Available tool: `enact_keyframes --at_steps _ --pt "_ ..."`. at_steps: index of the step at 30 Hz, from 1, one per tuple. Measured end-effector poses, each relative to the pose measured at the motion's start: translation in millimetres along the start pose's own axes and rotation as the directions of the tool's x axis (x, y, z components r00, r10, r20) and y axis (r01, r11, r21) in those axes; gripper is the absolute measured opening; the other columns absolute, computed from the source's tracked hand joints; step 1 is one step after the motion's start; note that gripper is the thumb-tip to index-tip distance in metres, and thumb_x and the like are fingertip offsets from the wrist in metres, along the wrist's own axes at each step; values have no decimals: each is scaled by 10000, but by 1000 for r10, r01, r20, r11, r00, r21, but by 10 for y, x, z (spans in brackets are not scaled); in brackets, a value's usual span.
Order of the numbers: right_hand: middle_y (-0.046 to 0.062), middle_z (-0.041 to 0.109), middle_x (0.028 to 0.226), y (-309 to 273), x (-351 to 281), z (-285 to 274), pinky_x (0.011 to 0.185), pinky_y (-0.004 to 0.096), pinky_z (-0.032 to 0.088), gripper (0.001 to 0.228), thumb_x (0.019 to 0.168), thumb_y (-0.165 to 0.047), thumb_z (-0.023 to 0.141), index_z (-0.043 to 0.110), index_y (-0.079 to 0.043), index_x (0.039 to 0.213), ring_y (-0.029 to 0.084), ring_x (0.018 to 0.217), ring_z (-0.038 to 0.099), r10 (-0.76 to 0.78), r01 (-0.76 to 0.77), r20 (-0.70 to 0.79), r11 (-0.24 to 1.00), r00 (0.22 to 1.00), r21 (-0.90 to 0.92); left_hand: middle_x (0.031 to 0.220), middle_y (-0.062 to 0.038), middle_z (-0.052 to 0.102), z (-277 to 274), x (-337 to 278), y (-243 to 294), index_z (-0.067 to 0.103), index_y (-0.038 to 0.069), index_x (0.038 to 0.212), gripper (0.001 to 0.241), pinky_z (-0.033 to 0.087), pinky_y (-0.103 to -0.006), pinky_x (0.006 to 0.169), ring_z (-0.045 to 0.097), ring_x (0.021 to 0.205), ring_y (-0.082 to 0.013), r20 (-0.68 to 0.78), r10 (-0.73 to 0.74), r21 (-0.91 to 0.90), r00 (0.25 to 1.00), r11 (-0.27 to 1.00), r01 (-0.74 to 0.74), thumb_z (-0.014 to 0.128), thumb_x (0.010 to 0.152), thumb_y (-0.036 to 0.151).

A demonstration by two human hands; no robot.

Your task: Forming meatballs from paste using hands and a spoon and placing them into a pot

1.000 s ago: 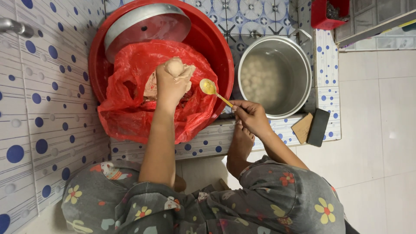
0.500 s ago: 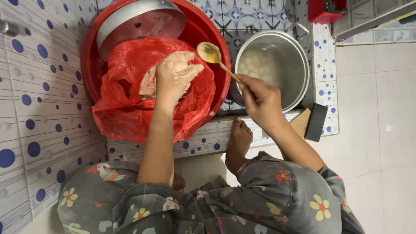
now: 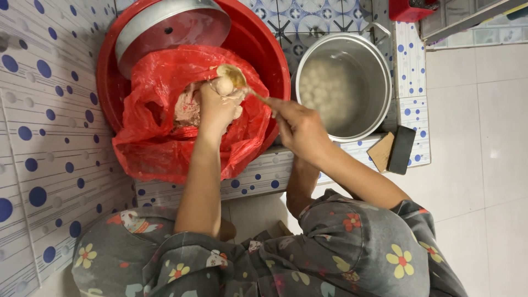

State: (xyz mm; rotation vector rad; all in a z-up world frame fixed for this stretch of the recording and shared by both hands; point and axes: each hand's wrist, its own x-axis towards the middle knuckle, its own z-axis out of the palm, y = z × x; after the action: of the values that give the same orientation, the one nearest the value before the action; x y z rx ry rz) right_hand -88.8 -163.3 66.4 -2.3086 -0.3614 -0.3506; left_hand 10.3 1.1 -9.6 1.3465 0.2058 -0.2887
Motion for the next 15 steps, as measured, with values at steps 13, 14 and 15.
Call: enact_keyframes --at_steps 13,14,15 --pt "115 553 514 1292 -622 -207 274 215 344 248 882 23 609 755 25 1082 85 315 439 740 -668 59 566 670 482 771 -149 730 -401 480 -1183 766 96 870 85 576 -527 697 733 848 -402 22 134 765 991 636 -103 758 823 166" --pt "96 589 546 1660 -782 -207 368 215 359 225 914 -9 644 768 -17 1102 91 398 472 709 -647 -47 668 704 368 741 -135 720 -419 447 -1115 754 105 840 79 570 -517 656 733 806 -389 13 149 755 989 647 -108 773 814 177" --pt "78 626 578 2026 -943 -207 463 216 374 203 947 -42 679 781 -58 1123 97 481 505 658 -619 -145 748 739 238 712 -120 709 -437 414 -1045 742 114 811 88 564 -507 614 733 764 -376 4 164 744 986 658 -113 788 805 188"
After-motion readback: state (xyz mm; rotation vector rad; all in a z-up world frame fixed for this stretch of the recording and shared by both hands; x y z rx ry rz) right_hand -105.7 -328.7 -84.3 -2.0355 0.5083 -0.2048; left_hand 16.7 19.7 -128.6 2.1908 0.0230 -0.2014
